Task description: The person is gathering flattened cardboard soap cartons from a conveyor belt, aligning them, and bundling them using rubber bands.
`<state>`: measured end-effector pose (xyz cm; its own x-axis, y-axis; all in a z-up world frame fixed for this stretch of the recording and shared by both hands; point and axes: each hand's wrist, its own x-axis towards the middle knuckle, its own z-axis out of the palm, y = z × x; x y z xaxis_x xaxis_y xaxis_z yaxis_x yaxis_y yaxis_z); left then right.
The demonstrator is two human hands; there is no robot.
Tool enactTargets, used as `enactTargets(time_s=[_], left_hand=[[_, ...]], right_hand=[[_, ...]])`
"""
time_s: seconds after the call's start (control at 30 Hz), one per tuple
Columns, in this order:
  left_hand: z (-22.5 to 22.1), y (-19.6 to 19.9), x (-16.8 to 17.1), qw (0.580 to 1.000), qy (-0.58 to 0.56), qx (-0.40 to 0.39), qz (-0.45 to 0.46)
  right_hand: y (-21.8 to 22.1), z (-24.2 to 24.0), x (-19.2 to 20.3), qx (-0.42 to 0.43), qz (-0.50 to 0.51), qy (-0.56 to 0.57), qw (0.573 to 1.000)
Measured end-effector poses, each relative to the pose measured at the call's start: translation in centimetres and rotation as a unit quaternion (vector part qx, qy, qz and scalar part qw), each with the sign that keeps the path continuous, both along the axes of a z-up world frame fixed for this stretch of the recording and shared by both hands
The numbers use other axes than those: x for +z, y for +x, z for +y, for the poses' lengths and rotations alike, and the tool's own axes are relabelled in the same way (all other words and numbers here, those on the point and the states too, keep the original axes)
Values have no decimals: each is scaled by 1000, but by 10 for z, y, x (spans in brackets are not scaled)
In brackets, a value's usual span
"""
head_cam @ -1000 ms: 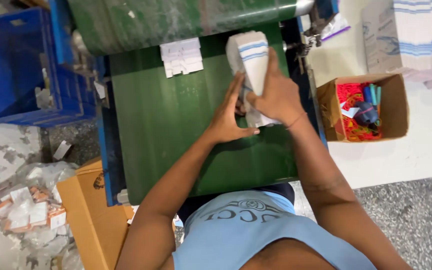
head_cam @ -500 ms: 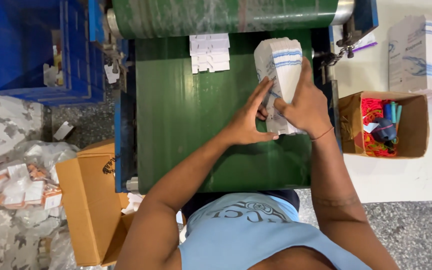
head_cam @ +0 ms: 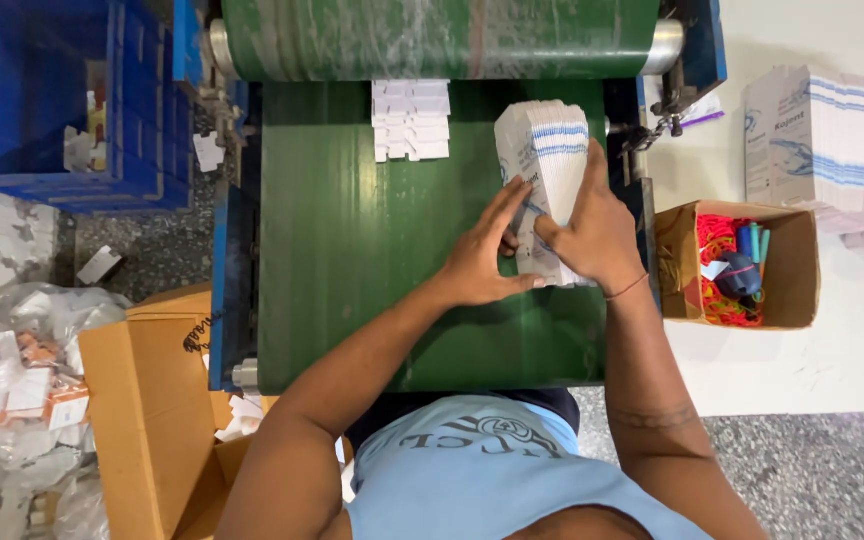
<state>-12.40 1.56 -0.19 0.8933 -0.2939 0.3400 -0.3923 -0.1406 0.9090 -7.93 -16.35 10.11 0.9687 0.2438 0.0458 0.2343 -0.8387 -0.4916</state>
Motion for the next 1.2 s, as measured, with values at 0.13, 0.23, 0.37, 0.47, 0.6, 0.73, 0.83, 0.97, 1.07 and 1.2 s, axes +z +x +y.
enactTargets(time_s=[0.13, 0.23, 0.37, 0.47, 0.6, 0.73, 0.83, 0.97, 1.07, 1.2], left_hand=[[2, -2, 13, 1000, 6, 1, 5], [7, -1, 10, 999, -10, 1, 53], [37, 23, -22, 925, 101, 346, -117], [58, 43, -6, 856, 193, 477, -55], [68, 67, 18, 815, 306, 484, 87], [79, 83, 30, 806, 350, 448, 168], [86, 91, 27, 805, 374, 421, 185], [95, 90, 26, 822, 367, 384, 207], [94, 76, 33, 854, 319, 374, 168], [97, 77, -5, 861, 251, 441, -31]], right_hand=[[-2, -1, 0, 3, -5, 13, 1000], [-4, -5, -5, 9, -7, -1, 1000], [-7, 0, 3, 1, 13, -4, 1000], [-10, 1, 6, -18, 40, -23, 999], [-13, 7, 7, 1, 31, -34, 999], [-19, 12, 12, -8, 33, -41, 999], [-18, 11, 11, 1, 21, -34, 999], [-8, 16, 0, 18, 19, -39, 999], [6, 27, 1, 20, 7, -33, 999], [24, 41, 0, 11, 9, -47, 999]])
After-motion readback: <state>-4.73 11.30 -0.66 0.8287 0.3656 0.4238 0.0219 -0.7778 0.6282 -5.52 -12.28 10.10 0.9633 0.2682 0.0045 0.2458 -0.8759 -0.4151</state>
